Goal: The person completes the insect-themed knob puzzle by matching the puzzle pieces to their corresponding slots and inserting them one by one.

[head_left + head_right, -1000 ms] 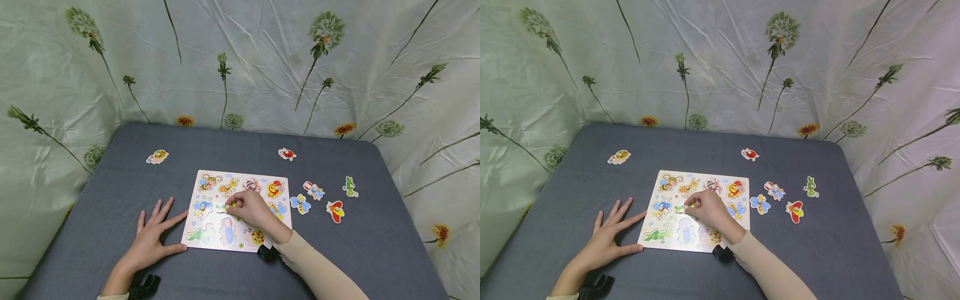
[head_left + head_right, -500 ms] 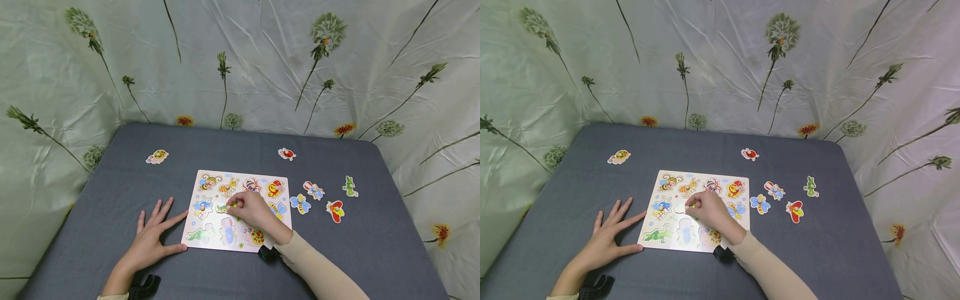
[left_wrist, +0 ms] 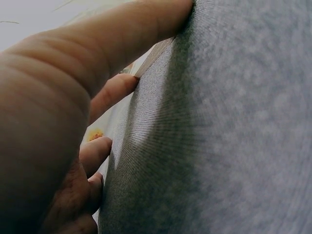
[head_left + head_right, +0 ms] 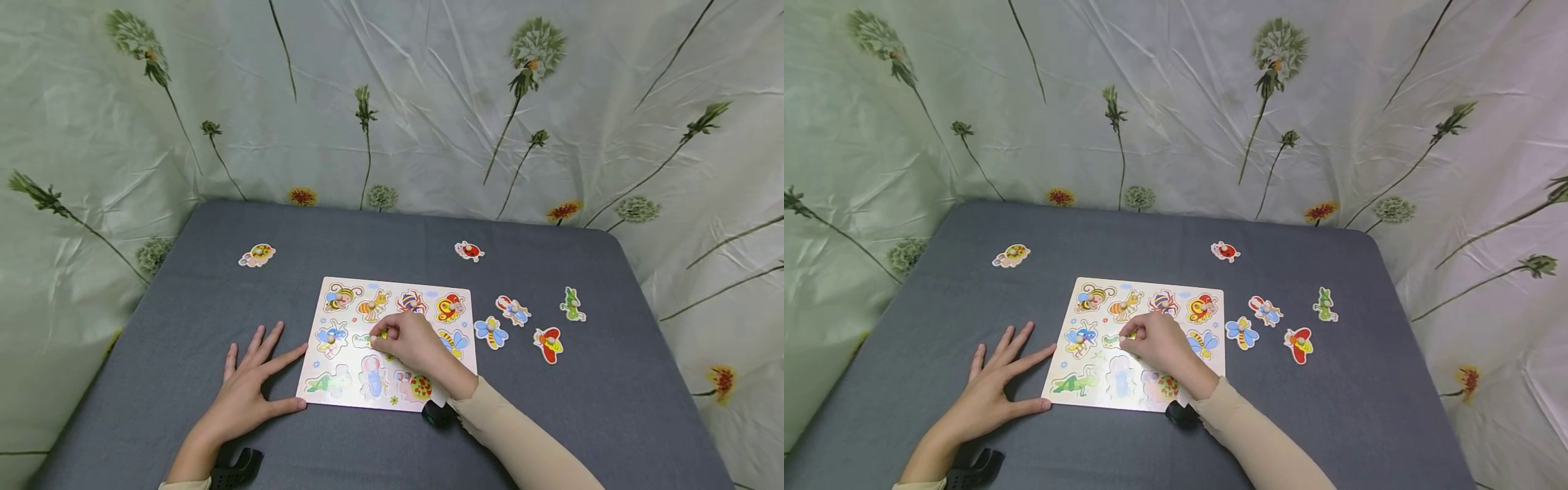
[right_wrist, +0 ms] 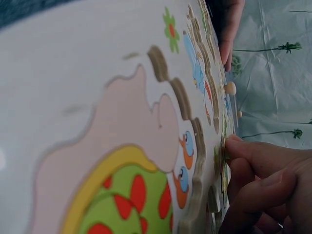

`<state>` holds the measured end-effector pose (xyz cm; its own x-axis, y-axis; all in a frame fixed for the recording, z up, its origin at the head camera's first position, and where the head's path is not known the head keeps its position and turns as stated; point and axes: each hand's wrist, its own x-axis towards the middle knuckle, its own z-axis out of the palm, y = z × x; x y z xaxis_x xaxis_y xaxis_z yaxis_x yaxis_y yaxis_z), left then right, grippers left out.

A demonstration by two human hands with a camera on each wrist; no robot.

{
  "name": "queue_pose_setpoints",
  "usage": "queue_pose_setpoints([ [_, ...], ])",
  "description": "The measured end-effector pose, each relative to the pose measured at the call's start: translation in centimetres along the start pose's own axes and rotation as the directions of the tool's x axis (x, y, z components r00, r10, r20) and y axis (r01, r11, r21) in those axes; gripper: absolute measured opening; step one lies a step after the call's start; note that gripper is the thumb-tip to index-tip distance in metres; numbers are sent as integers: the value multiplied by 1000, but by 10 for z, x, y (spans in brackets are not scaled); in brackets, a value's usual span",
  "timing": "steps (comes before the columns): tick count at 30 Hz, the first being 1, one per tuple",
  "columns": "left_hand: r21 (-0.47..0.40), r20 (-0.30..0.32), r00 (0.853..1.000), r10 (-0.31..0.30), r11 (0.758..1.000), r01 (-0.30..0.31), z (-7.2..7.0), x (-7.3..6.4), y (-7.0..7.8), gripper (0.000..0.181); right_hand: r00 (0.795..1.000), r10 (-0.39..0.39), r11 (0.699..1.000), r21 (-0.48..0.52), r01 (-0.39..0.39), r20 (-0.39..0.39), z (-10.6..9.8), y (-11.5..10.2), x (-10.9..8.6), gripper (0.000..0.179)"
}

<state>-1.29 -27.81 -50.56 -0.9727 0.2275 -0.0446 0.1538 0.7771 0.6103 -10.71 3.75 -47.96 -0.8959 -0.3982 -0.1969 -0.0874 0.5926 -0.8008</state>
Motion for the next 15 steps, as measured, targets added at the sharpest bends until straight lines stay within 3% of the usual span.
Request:
queue_pose_setpoints([
  [8, 0, 12, 1000, -9, 1000, 9, 0, 0, 0, 93, 998, -4, 999, 48, 1, 59, -13, -3, 0, 8],
  [15, 0, 14, 1000, -10, 1000, 10, 0, 0, 0, 92, 1000, 20, 996, 83, -21, 5, -40, 2, -1, 16],
])
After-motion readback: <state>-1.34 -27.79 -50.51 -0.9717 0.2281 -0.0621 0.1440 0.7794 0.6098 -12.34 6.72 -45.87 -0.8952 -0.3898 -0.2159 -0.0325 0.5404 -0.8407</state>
